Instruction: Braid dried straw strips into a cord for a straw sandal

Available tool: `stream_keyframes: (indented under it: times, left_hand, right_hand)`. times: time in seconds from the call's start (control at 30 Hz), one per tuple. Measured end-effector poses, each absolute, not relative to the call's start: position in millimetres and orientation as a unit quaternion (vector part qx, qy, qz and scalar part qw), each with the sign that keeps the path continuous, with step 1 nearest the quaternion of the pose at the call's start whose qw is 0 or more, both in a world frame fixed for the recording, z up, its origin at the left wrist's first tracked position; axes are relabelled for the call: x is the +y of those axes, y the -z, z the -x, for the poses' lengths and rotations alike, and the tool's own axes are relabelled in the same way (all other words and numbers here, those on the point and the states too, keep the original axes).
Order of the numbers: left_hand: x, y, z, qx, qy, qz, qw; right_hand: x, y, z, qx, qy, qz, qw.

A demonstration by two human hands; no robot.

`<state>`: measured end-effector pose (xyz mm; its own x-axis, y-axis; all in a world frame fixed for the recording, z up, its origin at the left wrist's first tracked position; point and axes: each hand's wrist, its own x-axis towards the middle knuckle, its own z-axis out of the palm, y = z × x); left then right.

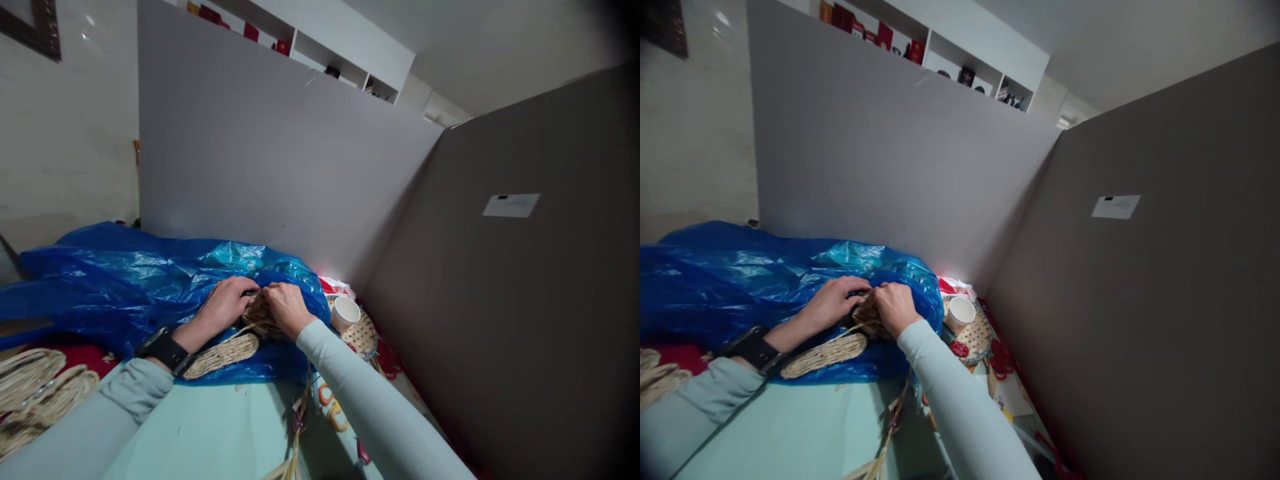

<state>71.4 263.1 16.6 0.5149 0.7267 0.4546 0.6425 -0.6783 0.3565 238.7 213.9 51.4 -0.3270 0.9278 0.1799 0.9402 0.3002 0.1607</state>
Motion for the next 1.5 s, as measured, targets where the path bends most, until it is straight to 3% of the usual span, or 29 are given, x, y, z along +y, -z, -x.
stream_keyframes:
  times: [0.23,0.7,1.2,1.5]
  left_hand:
    - [266.7,-14.6,-65.8,0.400,-0.307,-0.857,0.103]
    - [273.8,-10.2,-57.6,0.384,-0.251,-0.882,0.104]
    - [278.6,-4.5,-60.3,0.363,-0.227,-0.900,0.084]
    - [279.9,-4.3,-61.8,0.366,-0.221,-0.901,0.075]
  right_hand:
    - [188.5,-60.2,-238.7,-0.831,0.184,0.524,0.038]
    - [193.6,-41.1,-226.4,-0.808,0.143,0.572,0.018]
    - [207.4,-36.1,-220.4,-0.853,0.196,0.480,0.056]
    - [195.6,-43.4,-239.4,-0.820,0.179,0.537,0.088]
